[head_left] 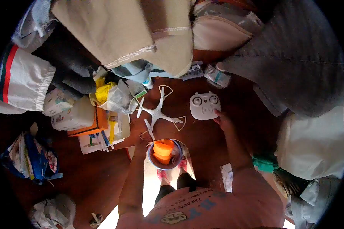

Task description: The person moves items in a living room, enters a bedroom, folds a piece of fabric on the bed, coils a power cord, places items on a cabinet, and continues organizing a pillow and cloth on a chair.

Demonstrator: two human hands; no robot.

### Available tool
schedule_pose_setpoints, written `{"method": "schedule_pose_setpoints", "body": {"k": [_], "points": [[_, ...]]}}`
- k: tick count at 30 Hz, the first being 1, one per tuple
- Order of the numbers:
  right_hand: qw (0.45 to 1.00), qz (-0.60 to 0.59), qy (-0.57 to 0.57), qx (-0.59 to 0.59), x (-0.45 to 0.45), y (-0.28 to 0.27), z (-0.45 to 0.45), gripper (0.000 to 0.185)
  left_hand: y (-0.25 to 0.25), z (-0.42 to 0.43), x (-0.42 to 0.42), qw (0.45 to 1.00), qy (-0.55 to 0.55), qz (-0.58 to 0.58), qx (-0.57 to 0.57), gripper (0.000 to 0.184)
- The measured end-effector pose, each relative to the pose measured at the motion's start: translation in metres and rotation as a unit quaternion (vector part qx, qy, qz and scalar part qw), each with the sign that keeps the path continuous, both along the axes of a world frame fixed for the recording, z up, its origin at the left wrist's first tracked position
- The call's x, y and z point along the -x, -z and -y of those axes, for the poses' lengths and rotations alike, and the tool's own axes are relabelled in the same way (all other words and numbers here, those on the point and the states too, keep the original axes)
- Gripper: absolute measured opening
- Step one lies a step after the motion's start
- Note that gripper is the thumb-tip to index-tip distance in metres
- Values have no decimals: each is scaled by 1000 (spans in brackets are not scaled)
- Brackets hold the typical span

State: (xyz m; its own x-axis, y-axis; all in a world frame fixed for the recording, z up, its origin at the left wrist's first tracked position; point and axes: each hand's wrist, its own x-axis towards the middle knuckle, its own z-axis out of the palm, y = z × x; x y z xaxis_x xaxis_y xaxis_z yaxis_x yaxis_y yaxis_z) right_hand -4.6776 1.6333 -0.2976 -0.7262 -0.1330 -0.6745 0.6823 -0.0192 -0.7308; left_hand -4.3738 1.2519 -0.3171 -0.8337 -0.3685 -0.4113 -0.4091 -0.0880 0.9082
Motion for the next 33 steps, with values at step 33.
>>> {"method": "schedule_pose_setpoints", "body": {"k": [33], "points": [[984, 7, 158, 77, -33, 36, -38, 52, -75, -86, 94, 984, -68, 79, -147, 17]]}}
